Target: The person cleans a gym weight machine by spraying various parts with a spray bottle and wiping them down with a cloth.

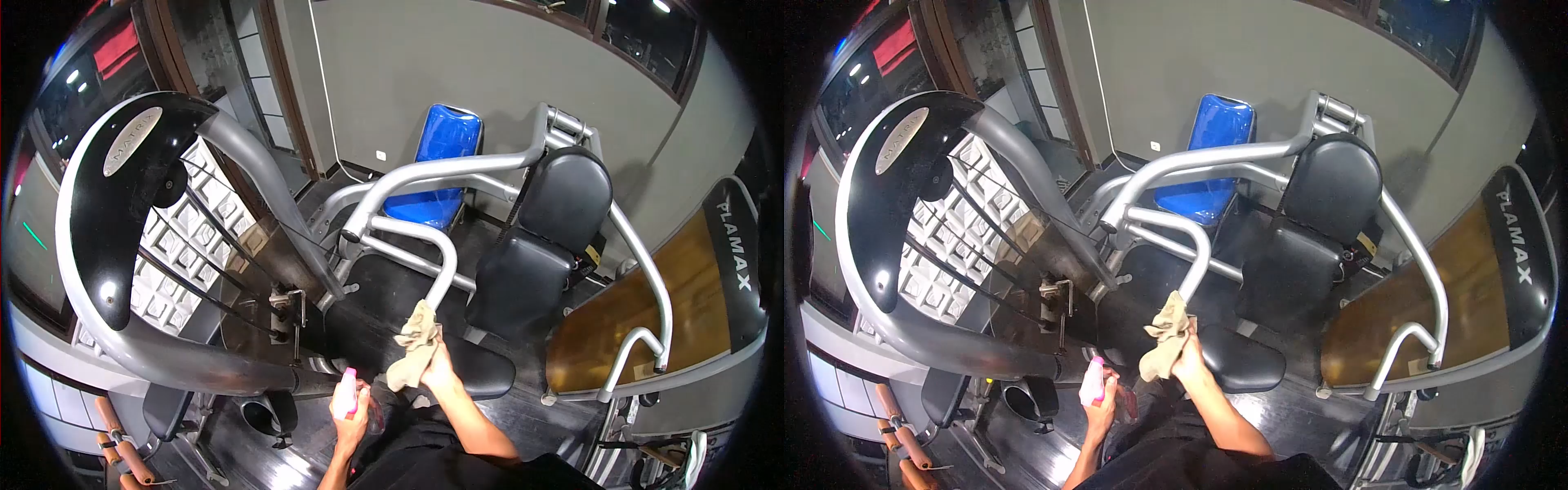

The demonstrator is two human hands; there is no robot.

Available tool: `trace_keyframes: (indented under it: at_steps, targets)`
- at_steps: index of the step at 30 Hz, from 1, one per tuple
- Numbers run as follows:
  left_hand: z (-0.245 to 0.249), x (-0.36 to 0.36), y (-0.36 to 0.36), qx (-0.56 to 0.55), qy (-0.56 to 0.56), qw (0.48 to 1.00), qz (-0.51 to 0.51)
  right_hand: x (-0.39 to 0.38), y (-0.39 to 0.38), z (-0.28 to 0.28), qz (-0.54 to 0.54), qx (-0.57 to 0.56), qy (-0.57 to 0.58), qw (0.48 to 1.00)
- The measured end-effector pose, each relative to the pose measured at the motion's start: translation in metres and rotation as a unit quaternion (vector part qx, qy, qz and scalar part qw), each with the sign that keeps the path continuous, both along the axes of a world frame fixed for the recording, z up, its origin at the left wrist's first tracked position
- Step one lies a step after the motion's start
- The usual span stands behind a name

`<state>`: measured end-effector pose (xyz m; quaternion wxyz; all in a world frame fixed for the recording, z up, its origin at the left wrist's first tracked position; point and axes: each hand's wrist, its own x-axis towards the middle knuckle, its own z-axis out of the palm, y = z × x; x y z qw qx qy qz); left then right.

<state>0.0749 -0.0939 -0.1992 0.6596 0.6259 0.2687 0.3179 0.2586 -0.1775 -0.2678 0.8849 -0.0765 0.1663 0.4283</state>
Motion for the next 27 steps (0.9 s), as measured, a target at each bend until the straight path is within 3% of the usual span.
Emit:
trace_keyframes:
  at_steps: [1, 3, 6, 9, 10, 13, 14, 15, 17, 21, 27]
  targets:
    - [0.003, 0.000, 0.000, 0.006, 0.003, 1.000, -0.002, -0.006, 0.005, 0.012, -0.048, -0.151, 0.017, 0.987]
    - [0.004, -0.001, -0.001, 0.013, 0.004, 1.000, -0.005, 0.000, 0.010, -0.009, -0.042, -0.141, 0.043, 0.988]
    - [0.003, -0.001, 0.000, -0.004, -0.007, 1.000, -0.016, 0.011, 0.009, 0.018, 0.010, -0.062, 0.008, 0.998]
    - [-0.001, -0.003, -0.003, 0.021, 0.002, 1.000, -0.021, 0.010, 0.004, 0.013, 0.039, -0.096, -0.010, 0.995]
    - [-0.002, -0.003, -0.003, 0.017, -0.004, 1.000, -0.022, 0.010, -0.005, -0.001, 0.051, 0.019, -0.028, 0.998]
    - [-0.008, -0.005, -0.003, 0.036, -0.001, 0.999, -0.016, 0.010, -0.015, -0.011, 0.095, 0.017, -0.061, 0.993]
    - [-0.008, -0.006, -0.003, 0.058, 0.007, 0.998, -0.016, 0.011, -0.016, -0.011, 0.118, 0.193, -0.037, 0.973]
    - [-0.008, -0.007, -0.003, 0.057, 0.008, 0.998, -0.014, 0.010, -0.015, -0.012, 0.121, 0.192, -0.036, 0.973]
    - [0.002, -0.008, -0.006, -0.011, 0.012, 1.000, -0.018, 0.001, -0.007, 0.036, 0.052, -0.135, -0.011, 0.989]
    - [-0.013, -0.007, -0.003, 0.051, 0.027, 0.998, 0.000, 0.022, -0.006, 0.017, 0.037, -0.087, -0.004, 0.996]
    - [0.013, 0.010, -0.002, 0.061, 0.021, 0.998, -0.013, 0.022, -0.027, 0.022, 0.100, -0.187, -0.043, 0.976]
